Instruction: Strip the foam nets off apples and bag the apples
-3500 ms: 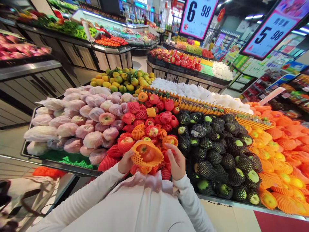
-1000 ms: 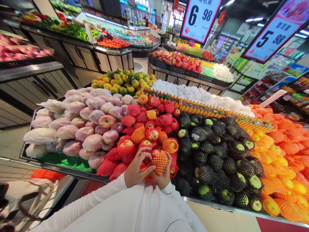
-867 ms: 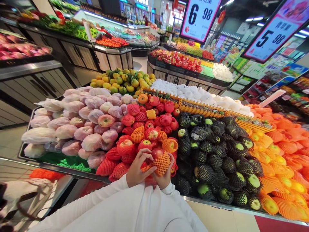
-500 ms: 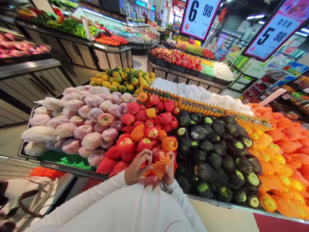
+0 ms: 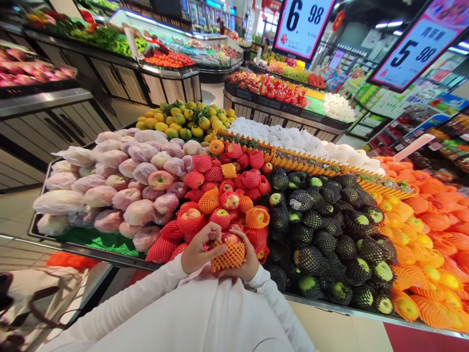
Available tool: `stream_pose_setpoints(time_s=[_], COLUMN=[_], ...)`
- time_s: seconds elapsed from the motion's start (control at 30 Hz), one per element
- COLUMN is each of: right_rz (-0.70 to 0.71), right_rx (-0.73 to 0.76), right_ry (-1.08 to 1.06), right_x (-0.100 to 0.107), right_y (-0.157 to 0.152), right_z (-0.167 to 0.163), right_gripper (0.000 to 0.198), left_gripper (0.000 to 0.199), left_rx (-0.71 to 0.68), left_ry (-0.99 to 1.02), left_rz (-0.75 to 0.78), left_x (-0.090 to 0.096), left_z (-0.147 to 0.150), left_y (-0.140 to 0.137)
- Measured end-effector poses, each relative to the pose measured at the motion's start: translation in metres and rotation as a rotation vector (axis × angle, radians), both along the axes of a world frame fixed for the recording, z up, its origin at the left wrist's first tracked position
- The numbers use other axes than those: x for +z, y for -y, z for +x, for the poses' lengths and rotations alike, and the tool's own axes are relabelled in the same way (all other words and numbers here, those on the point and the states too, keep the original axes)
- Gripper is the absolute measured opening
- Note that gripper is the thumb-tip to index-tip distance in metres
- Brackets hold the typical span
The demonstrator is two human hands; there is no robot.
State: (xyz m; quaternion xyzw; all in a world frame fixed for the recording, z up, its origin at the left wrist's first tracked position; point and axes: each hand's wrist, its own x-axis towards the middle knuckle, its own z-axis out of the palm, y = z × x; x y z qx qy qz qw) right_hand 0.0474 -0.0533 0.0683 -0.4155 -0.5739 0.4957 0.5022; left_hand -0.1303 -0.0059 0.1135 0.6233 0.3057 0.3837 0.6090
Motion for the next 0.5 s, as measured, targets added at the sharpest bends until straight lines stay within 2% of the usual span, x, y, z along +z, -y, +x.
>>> stream_pose_setpoints(time_s=[0.17,0.23,0.3,0.37,0.43,0.5], right_rz=[-0.001,-0.059,-0.162,-0.285,-0.387,-0.373], right_rx=[0.056,0.027,-0.022,-0.096,-0.23,-0.344], right_ry=[0.006,-0.071,-0.182,-0.216,-0.1,-0.017], right_x=[0.006,0.001,-0.005,-0.008,-0.005,0.001], right_y=[0.001,0.0,-0.007,-0.024,-0.052,-0.089], right_z=[-0.009,-0.012,-0.012,-0.01,-0.003,0.009], right_gripper=[0.097,0.097,0.094,0.088,0.077,0.071], left_gripper=[0.041,0.045,0.04,0.032,0.03,0.031], left_rx=[0.103,0.13,0.154,0.188,0.223,0.257], left_ry=[0.129,0.143,0.077,-0.08,-0.248,-0.342], left_rz=[-0.24,-0.266,-0.182,0.0,0.178,0.273], left_x=[-0.011,-0.017,-0.02,-0.021,-0.02,-0.02], left_z=[0.006,0.009,0.01,0.006,-0.003,-0.016], left_y=[-0.01,-0.017,-0.024,-0.031,-0.035,-0.037])
